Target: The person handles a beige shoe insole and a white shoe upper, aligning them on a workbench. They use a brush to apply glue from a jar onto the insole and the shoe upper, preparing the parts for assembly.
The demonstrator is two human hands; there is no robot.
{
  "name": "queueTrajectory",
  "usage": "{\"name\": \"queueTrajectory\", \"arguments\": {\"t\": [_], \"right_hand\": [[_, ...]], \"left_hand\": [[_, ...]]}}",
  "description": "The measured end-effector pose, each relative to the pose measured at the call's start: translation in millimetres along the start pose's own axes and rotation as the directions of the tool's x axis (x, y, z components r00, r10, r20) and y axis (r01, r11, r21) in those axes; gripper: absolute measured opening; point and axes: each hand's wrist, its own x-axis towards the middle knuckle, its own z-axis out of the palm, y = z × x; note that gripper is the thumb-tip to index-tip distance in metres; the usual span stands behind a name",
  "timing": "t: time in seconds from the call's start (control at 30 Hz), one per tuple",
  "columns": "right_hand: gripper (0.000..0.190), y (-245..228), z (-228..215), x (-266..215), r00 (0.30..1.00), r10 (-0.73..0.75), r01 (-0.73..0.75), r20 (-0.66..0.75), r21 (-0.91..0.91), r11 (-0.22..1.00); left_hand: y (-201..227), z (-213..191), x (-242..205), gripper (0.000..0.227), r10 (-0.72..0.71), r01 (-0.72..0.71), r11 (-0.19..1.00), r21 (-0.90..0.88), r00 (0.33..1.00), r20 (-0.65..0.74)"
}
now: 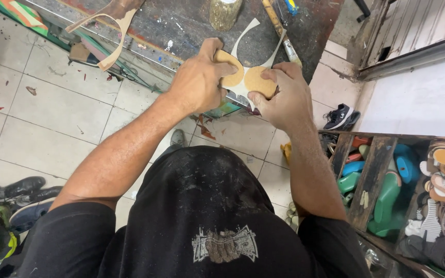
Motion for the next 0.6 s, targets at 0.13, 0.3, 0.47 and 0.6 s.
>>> {"name": "queueTrajectory", "arguments": {"t": [0.13, 0.3, 0.47, 0.6], "right_hand": [[0.048, 0.5, -2.4, 3.1, 1.000, -0.005, 0.005, -0.018, -0.030, 1.000], [0.050, 15.0, -1.2, 13.8, 0.982, -0.161, 0.150, -0.102, -0.108, 0.983], [0.044, 36.4, -1.0, 30.2, 0.990, -0.027, 0.015, -0.136, -0.094, 0.996], [0.042, 50.9, -0.3, 44.8, 0.991, 0.030, -0.049, -0.131, -0.147, 0.988]], "left_hand": [[-8.3, 12.4, -1.5, 0.050, 0.052, -0.057, 0.998, -0.037, 0.990, -0.130], [-0.4, 13.5, -0.3, 0.046, 0.018, -0.033, 0.997, -0.077, 0.983, -0.181], [7.7, 15.9, 5.7, 0.041, -0.077, 0.063, 0.994, -0.085, 0.982, -0.175], [10.3, 15.5, 19.2, 0.038, -0.097, 0.087, 0.994, -0.060, 0.980, -0.177]]}}
